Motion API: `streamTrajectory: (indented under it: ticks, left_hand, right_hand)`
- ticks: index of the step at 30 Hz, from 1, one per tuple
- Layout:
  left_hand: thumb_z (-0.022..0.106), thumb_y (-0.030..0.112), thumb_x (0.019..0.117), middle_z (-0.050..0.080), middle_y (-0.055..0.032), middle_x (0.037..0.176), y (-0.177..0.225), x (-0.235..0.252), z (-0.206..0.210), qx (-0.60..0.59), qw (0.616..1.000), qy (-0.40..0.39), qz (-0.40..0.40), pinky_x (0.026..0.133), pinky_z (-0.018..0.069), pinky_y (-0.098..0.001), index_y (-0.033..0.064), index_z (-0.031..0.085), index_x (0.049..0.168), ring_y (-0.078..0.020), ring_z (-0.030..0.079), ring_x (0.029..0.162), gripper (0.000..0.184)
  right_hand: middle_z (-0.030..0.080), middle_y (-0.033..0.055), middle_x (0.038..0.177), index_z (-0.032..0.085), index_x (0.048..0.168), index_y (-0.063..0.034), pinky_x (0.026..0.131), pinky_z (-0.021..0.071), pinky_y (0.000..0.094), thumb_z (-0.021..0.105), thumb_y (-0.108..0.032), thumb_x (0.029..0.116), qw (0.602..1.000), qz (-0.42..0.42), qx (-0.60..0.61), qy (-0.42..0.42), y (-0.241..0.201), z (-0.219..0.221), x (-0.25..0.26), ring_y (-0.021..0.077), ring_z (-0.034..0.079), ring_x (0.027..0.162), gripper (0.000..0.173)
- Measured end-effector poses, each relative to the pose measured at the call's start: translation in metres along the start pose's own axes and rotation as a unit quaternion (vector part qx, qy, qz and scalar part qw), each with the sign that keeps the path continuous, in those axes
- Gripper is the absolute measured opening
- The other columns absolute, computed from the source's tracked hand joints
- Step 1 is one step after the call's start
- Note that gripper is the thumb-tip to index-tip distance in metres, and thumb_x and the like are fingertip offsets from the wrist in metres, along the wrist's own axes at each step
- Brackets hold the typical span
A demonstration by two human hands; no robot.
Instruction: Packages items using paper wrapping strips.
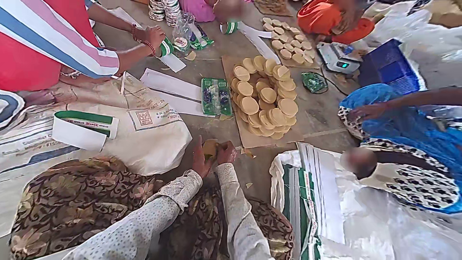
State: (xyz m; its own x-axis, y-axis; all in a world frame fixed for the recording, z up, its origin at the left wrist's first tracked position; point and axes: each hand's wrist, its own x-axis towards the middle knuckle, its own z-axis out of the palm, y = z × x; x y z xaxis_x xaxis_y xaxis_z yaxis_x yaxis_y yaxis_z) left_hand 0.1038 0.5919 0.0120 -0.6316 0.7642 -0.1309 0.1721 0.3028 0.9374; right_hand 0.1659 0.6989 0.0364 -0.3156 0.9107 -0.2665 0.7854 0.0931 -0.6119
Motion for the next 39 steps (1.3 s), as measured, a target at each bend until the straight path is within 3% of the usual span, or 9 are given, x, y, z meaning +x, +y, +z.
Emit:
streamTrajectory:
  ticks: [5, 11, 14, 18, 23, 29, 32, 35, 39]
  left_hand:
    - [0.073, 0.013, 0.0871, 0.024, -0.0345, 0.162, -0.023, -0.011, 0.017, -0.012, 0.996, 0.079, 0.034, 0.124, 0.0254, -0.0492, -0.0135, 0.010, 0.158, -0.0437, 0.030, 0.151, 0.098]
    - [0.073, -0.001, 0.0847, 0.020, -0.0295, 0.165, -0.007, 0.000, -0.005, 0.022, 0.999, -0.032, 0.005, 0.126, 0.0206, -0.0516, -0.0048, 0.010, 0.161, -0.0424, 0.023, 0.154, 0.099]
    - [0.072, 0.006, 0.0894, 0.016, -0.0259, 0.168, -0.008, 0.003, -0.011, 0.038, 0.997, -0.065, -0.002, 0.127, 0.0184, -0.0500, -0.0022, 0.005, 0.162, -0.0393, 0.019, 0.156, 0.100]
    - [0.072, 0.028, 0.0919, 0.017, -0.0316, 0.165, -0.015, -0.006, 0.003, 0.034, 0.998, 0.039, 0.027, 0.126, 0.0182, -0.0536, -0.0102, 0.012, 0.159, -0.0436, 0.019, 0.155, 0.098]
    - [0.071, 0.010, 0.0896, 0.026, -0.0313, 0.163, -0.016, -0.007, 0.001, 0.028, 0.999, 0.035, -0.003, 0.126, 0.0192, -0.0520, -0.0073, 0.015, 0.160, -0.0447, 0.026, 0.152, 0.092]
    - [0.071, 0.004, 0.0876, 0.023, -0.0279, 0.165, -0.016, 0.005, -0.012, 0.041, 0.999, -0.031, 0.014, 0.127, 0.0164, -0.0494, -0.0050, 0.014, 0.161, -0.0408, 0.023, 0.154, 0.094]
    - [0.069, 0.013, 0.0926, 0.022, -0.0264, 0.166, -0.015, 0.010, -0.017, 0.078, 0.995, -0.061, 0.019, 0.128, 0.0139, -0.0495, -0.0038, 0.011, 0.162, -0.0389, 0.021, 0.155, 0.092]
    - [0.066, 0.029, 0.0958, 0.026, -0.0305, 0.163, -0.021, 0.007, -0.011, 0.076, 0.995, 0.011, 0.058, 0.127, 0.0153, -0.0497, -0.0096, 0.017, 0.159, -0.0419, 0.023, 0.154, 0.089]
    - [0.066, 0.007, 0.0904, 0.032, -0.0292, 0.161, -0.025, -0.002, -0.006, 0.056, 0.997, 0.022, 0.046, 0.128, 0.0157, -0.0481, -0.0089, 0.025, 0.157, -0.0410, 0.026, 0.153, 0.079]
  right_hand:
    - [0.070, 0.0270, 0.112, 0.073, 0.110, 0.0072, 0.098, 0.0516, 0.0532, 0.064, -0.014, 0.0993, 0.995, -0.086, -0.034, 0.036, 0.010, 0.022, -0.050, 0.0414, 0.067, 0.109, 0.025]
    - [0.065, 0.0285, 0.122, 0.063, 0.121, 0.0099, 0.103, 0.0487, 0.0492, 0.074, -0.011, 0.0916, 0.998, -0.068, 0.003, 0.000, 0.006, 0.004, -0.005, 0.0389, 0.064, 0.115, 0.038]
    - [0.072, 0.0219, 0.113, 0.069, 0.116, 0.0050, 0.100, 0.0510, 0.0488, 0.070, -0.011, 0.0942, 0.995, -0.081, -0.028, -0.052, 0.002, 0.000, 0.014, 0.0333, 0.068, 0.109, 0.027]
    - [0.072, 0.0211, 0.105, 0.069, 0.113, 0.0027, 0.093, 0.0510, 0.0546, 0.068, -0.017, 0.0975, 0.999, 0.004, 0.025, 0.028, 0.000, 0.010, -0.015, 0.0363, 0.068, 0.102, 0.025]
    - [0.071, 0.0239, 0.109, 0.073, 0.110, 0.0050, 0.096, 0.0520, 0.0511, 0.065, -0.009, 0.0983, 0.995, -0.076, 0.023, 0.055, 0.010, 0.030, -0.057, 0.0375, 0.069, 0.105, 0.020]
    - [0.067, 0.0283, 0.116, 0.064, 0.119, 0.0110, 0.098, 0.0520, 0.0479, 0.075, -0.010, 0.0896, 0.992, -0.127, -0.003, 0.007, 0.005, 0.018, -0.007, 0.0378, 0.066, 0.107, 0.038]
    - [0.072, 0.0214, 0.110, 0.070, 0.115, 0.0041, 0.097, 0.0521, 0.0492, 0.071, -0.013, 0.0940, 0.996, -0.084, -0.032, -0.024, -0.002, 0.011, 0.002, 0.0336, 0.069, 0.105, 0.027]
    - [0.072, 0.0214, 0.104, 0.071, 0.109, 0.0022, 0.091, 0.0508, 0.0560, 0.069, -0.016, 0.0959, 0.999, -0.010, -0.004, 0.039, -0.007, 0.019, -0.020, 0.0373, 0.068, 0.100, 0.023]
    - [0.068, 0.0251, 0.122, 0.072, 0.116, 0.0035, 0.098, 0.0513, 0.0529, 0.057, -0.014, 0.1029, 0.987, -0.074, -0.140, 0.020, -0.009, 0.033, -0.058, 0.0395, 0.065, 0.117, 0.026]
